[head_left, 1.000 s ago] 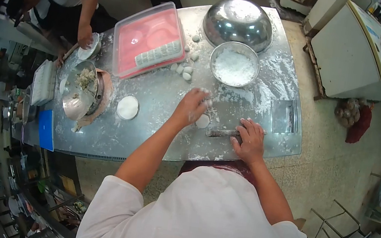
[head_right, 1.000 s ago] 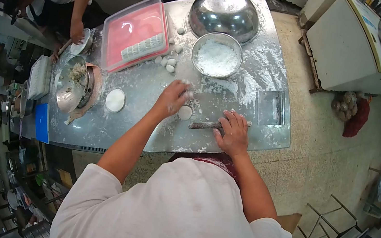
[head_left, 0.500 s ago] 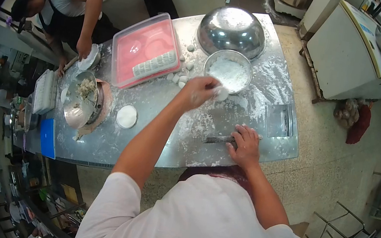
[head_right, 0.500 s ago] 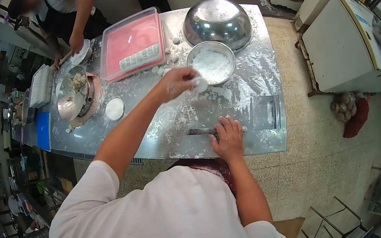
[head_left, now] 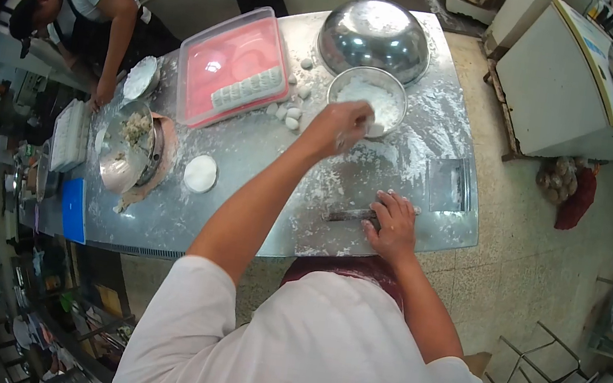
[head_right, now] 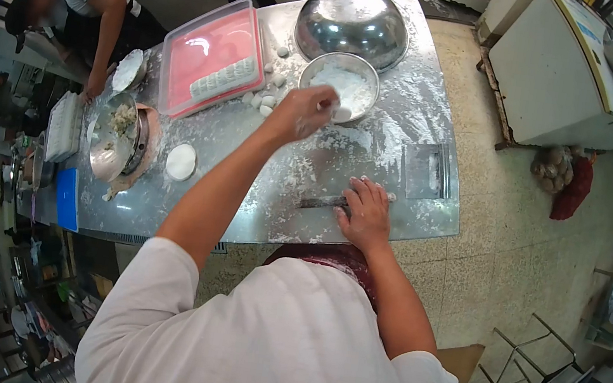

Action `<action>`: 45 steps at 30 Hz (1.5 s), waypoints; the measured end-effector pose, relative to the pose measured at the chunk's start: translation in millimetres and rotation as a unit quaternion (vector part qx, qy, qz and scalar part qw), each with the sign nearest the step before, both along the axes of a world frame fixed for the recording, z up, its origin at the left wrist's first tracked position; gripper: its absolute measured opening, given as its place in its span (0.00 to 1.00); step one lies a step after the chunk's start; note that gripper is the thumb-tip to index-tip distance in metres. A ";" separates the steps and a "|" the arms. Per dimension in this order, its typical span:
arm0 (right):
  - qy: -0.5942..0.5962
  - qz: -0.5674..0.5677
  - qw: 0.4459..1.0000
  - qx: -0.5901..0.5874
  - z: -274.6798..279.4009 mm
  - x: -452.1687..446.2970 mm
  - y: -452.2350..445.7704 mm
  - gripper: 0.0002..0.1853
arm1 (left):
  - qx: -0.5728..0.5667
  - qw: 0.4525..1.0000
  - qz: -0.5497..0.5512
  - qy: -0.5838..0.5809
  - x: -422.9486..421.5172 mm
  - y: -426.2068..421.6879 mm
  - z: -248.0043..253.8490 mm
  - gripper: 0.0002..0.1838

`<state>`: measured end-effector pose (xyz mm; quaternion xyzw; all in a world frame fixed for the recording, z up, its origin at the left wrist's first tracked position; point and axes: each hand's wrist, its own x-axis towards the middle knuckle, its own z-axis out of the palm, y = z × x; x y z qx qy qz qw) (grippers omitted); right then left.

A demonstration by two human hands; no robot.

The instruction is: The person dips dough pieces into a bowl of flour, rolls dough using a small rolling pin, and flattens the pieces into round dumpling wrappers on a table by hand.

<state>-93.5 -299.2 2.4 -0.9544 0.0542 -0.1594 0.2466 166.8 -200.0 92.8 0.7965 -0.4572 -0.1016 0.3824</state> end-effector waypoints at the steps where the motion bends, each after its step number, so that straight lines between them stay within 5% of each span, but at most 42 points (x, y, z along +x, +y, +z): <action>1: 0.001 0.004 1.000 -0.002 0.1 -2.6 -0.8 0.21 | 0.028 0.996 0.034 0.072 -17.1 15.6 -6.5 0.13; 4: 0.028 0.043 0.999 0.012 2.4 -13.5 6.5 0.21 | 0.126 0.963 0.014 0.237 -63.0 72.7 -61.2 0.14; 7: 0.080 0.087 0.993 -0.016 7.2 -9.0 16.2 0.26 | 0.203 0.966 0.014 0.159 -93.9 103.4 -70.0 0.14; 11: 0.141 -0.006 0.981 -0.136 8.5 64.3 16.6 0.38 | 0.190 0.973 0.049 0.122 -88.4 106.7 -66.1 0.14; 14: 0.112 -0.049 0.984 -0.128 9.7 105.6 9.9 0.36 | 0.108 0.983 0.075 0.130 -76.9 101.4 -61.2 0.14; 22: 0.124 0.031 0.987 -0.101 10.6 -9.9 27.7 0.36 | 0.132 0.977 0.042 0.162 -92.3 117.0 -66.2 0.14; 25: 0.111 0.018 0.984 -0.137 2.2 39.6 19.8 0.37 | 0.159 0.950 0.056 0.265 -99.3 119.3 -63.4 0.13; 27: 0.098 -0.032 0.985 -0.137 16.1 90.0 18.0 0.38 | 0.104 0.986 0.083 0.105 -95.2 112.1 -66.0 0.12; 30: 0.075 -0.060 0.987 -0.130 12.4 109.9 13.9 0.37 | 0.064 0.993 0.081 0.059 -86.2 103.0 -73.7 0.12; 34: 0.101 0.002 0.989 -0.108 0.7 15.5 26.0 0.38 | 0.150 0.987 0.033 0.045 -90.6 109.8 -74.4 0.13; 36: 0.116 0.018 0.988 -0.103 3.1 1.3 27.1 0.39 | 0.134 0.961 0.092 0.226 -99.0 112.4 -64.7 0.13; 38: 0.119 0.029 0.987 -0.105 5.9 0.7 23.6 0.38 | 0.129 0.961 0.083 0.232 -101.3 117.3 -66.8 0.14; 42: 0.123 -0.042 0.986 -0.105 13.8 92.1 19.1 0.38 | 0.150 0.972 0.095 0.156 -97.3 104.4 -60.0 0.13; 45: 0.069 -0.067 0.988 -0.125 4.8 100.9 18.4 0.37 | 0.013 0.991 0.118 0.056 -88.5 99.0 -72.6 0.12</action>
